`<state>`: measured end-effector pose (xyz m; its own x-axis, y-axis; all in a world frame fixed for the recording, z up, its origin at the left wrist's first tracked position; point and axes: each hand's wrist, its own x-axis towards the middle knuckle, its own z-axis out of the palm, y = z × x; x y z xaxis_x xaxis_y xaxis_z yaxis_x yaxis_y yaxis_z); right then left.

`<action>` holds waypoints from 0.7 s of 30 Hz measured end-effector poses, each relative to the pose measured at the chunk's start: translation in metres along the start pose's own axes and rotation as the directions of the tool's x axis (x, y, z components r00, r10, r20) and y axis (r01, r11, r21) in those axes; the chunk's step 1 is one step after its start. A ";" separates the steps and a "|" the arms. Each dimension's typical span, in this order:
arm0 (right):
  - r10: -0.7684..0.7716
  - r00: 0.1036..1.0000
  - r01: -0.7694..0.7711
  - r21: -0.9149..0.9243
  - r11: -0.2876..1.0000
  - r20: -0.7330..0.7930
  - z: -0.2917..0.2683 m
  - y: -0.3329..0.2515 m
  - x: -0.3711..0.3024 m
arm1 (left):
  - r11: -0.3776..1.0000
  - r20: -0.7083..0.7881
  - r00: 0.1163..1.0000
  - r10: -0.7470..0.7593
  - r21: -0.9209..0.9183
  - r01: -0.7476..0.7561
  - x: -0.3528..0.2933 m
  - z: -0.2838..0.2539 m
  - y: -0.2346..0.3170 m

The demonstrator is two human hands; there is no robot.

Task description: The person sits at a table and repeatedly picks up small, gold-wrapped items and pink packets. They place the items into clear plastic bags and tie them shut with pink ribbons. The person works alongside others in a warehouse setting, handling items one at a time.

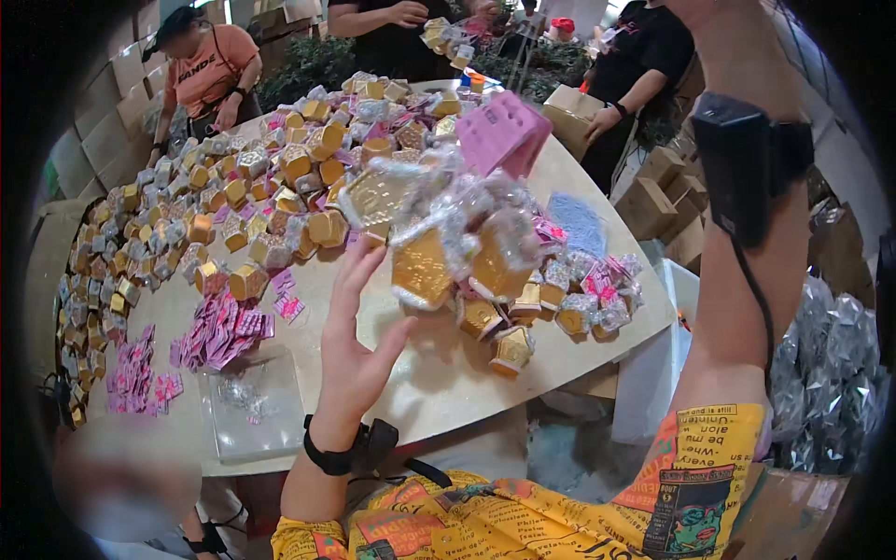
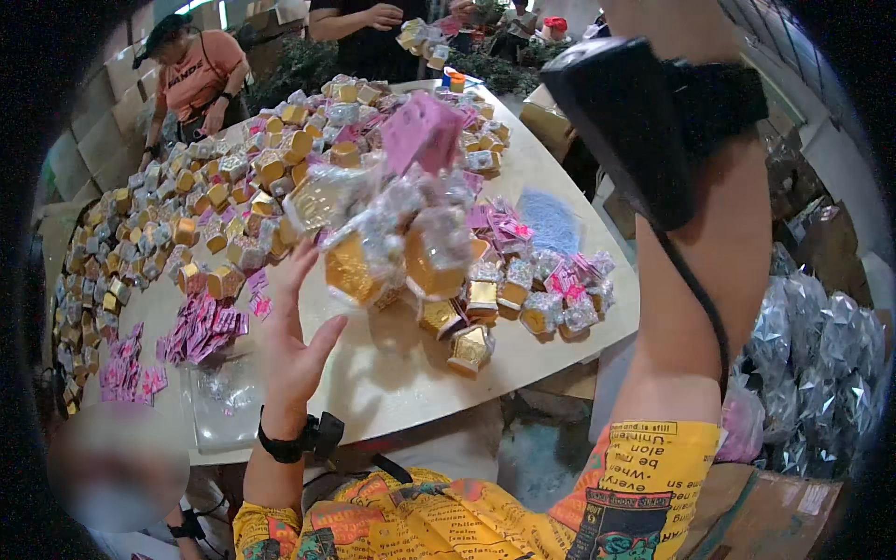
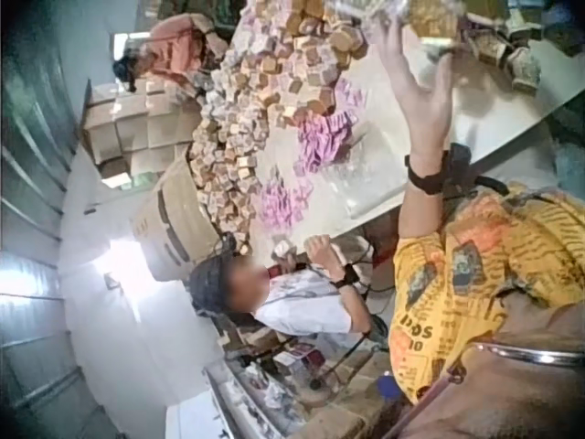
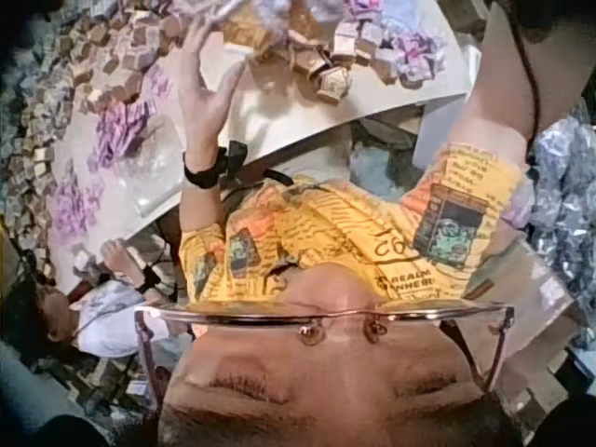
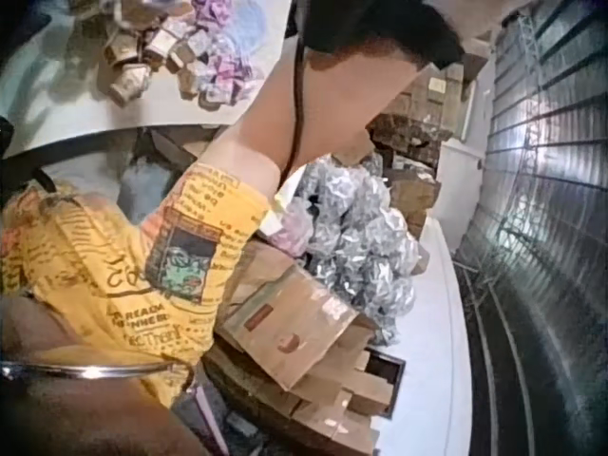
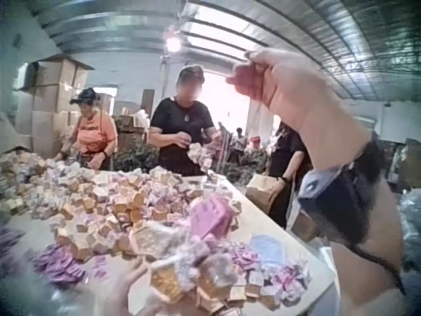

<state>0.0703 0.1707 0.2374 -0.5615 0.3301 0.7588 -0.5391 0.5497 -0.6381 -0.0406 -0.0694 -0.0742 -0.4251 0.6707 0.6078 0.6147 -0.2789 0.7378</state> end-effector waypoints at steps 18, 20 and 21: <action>0.772 0.600 -0.618 -0.493 0.613 0.208 -0.050 0.174 -0.165 | 0.936 0.202 0.919 -0.337 -0.030 0.350 -0.051 -0.007 -0.035; 0.777 0.607 -0.590 -0.559 0.582 0.169 -0.057 0.194 -0.161 | 0.931 0.193 0.913 -0.358 -0.001 0.366 -0.058 -0.011 -0.041; 0.773 0.624 -0.581 -0.595 0.555 0.113 -0.057 0.205 -0.156 | 0.931 0.190 0.915 -0.356 -0.004 0.364 -0.059 -0.012 -0.044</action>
<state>0.0827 0.2756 -0.0047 -0.8379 0.5448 -0.0349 0.4005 0.5700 -0.7174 -0.0504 -0.1046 -0.1386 -0.4818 0.8435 0.2373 0.4150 -0.0189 0.9096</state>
